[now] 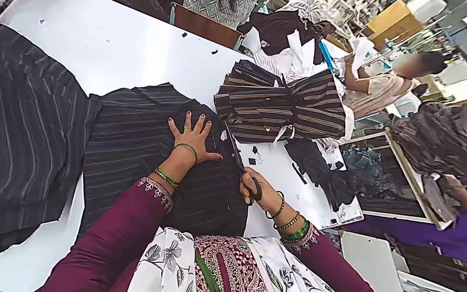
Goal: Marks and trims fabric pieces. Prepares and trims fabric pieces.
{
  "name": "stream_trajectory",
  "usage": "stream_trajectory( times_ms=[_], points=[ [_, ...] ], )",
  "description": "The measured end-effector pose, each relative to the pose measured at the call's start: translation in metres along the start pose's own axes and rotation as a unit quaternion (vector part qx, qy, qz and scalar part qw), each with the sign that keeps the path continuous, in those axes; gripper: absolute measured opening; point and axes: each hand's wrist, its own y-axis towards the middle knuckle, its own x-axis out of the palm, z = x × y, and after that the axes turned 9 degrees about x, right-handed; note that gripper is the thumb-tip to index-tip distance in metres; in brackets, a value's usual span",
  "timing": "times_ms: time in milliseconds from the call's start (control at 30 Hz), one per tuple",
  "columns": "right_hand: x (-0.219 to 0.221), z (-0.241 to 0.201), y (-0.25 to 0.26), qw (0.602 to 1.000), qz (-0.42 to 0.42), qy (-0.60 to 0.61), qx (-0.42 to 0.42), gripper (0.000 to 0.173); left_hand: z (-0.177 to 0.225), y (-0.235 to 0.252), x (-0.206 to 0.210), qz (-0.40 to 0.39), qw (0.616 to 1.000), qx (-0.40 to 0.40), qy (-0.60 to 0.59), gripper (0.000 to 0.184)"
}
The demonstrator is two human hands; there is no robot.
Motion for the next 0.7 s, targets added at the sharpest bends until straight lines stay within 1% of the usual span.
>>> stream_trajectory(
  times_ms=[33,67,100,167,200,233,267,300,333,433,500,567,700],
  points=[
    [-0.002,0.009,-0.008,1.000,-0.011,0.008,-0.004,0.064,-0.001,0.000,0.001,0.009,1.000,0.007,0.007,0.123],
    [-0.004,0.017,-0.015,1.000,-0.024,0.014,0.000,0.075,-0.001,-0.002,0.001,0.029,0.999,0.024,0.015,0.121],
    [-0.005,0.025,-0.023,0.999,-0.040,0.014,0.005,0.079,-0.001,-0.007,0.003,0.061,0.996,0.055,0.019,0.117],
    [-0.007,0.038,-0.038,0.997,-0.072,0.001,0.015,0.081,0.004,-0.020,0.007,0.116,0.984,0.137,0.017,0.100],
    [-0.008,0.044,-0.042,0.996,-0.085,0.000,0.019,0.079,0.008,-0.027,0.006,0.094,0.983,0.153,0.026,0.092],
    [-0.008,0.050,-0.047,0.995,-0.101,-0.002,0.024,0.078,0.014,-0.035,0.005,0.033,0.988,0.147,0.038,0.088],
    [-0.009,0.056,-0.051,0.993,-0.115,-0.002,0.032,0.076,0.018,-0.041,0.005,-0.031,0.990,0.130,0.050,0.089],
    [-0.010,0.060,-0.054,0.991,-0.127,0.002,0.041,0.076,0.020,-0.044,0.009,-0.069,0.989,0.116,0.058,0.092],
    [-0.010,0.062,-0.056,0.990,-0.131,0.006,0.052,0.076,0.019,-0.045,0.013,-0.077,0.989,0.109,0.060,0.095],
    [-0.008,0.062,-0.055,0.990,-0.127,-0.003,0.066,0.080,0.014,-0.044,0.023,-0.048,0.991,0.107,0.062,0.101],
    [-0.003,0.055,-0.051,0.990,-0.118,-0.013,0.072,0.081,0.014,-0.043,0.025,-0.038,0.992,0.102,0.062,0.105],
    [0.003,0.046,-0.046,0.991,-0.103,-0.023,0.080,0.076,0.015,-0.044,0.026,-0.037,0.992,0.098,0.067,0.107],
    [0.015,0.028,-0.036,0.992,-0.068,-0.030,0.099,0.045,0.016,-0.044,0.024,-0.046,0.993,0.092,0.064,0.107]
  ],
)
